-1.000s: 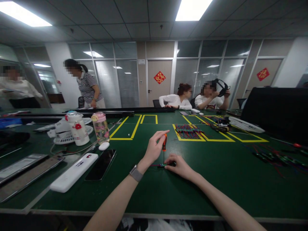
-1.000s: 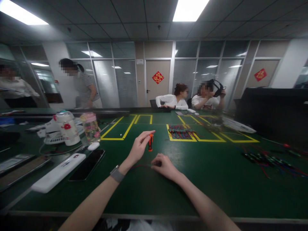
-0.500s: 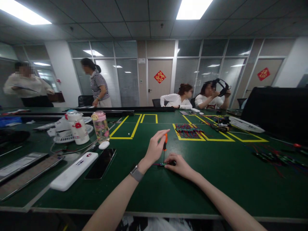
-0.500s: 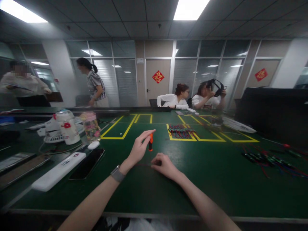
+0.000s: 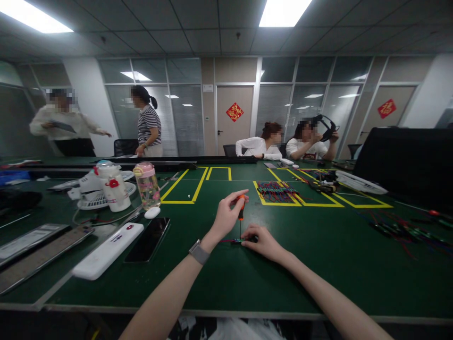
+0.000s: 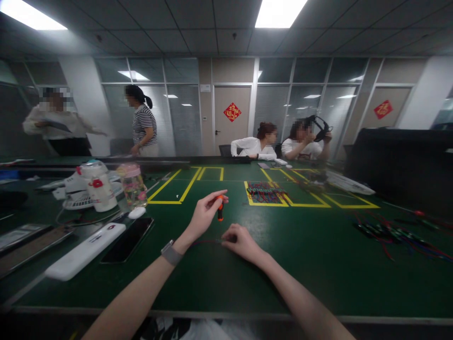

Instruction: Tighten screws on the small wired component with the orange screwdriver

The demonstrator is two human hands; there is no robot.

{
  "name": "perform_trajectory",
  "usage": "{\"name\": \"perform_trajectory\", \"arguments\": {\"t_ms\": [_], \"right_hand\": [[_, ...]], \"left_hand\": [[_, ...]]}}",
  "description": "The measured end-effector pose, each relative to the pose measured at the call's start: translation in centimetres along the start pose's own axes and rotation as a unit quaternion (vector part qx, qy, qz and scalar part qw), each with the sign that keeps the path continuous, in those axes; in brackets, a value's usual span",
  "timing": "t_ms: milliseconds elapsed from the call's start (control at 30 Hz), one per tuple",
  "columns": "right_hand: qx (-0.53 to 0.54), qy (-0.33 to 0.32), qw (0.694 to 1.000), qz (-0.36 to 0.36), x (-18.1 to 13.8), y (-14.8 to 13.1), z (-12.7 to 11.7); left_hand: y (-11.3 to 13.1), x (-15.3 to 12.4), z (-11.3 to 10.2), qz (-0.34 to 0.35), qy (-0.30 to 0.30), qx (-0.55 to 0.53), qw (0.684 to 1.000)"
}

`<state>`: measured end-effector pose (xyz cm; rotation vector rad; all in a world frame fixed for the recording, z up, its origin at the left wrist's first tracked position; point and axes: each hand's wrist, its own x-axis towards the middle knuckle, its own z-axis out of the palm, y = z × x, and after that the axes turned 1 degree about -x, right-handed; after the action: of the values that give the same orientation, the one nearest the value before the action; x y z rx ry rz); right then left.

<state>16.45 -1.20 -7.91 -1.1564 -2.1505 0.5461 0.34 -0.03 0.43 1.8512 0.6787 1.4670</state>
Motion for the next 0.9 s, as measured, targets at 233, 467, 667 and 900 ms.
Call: {"name": "perform_trajectory", "arguments": {"t_ms": [233, 467, 667, 900], "right_hand": [[0.006, 0.001, 1.000, -0.005, -0.02, 0.16, 0.07], [0.014, -0.002, 1.000, 0.000, 0.10, 0.20, 0.20], [0.016, -0.002, 1.000, 0.004, 0.10, 0.30, 0.26], [0.010, 0.000, 1.000, 0.001, 0.04, 0.12, 0.26]], "left_hand": [[-0.12, -0.09, -0.12, 0.015, 0.011, 0.032, 0.999], [-0.13, -0.17, 0.05, 0.011, 0.008, 0.021, 1.000], [0.19, -0.35, 0.06, 0.028, -0.011, 0.032, 0.999], [0.27, -0.40, 0.20, 0.024, -0.016, 0.032, 0.999]]}}
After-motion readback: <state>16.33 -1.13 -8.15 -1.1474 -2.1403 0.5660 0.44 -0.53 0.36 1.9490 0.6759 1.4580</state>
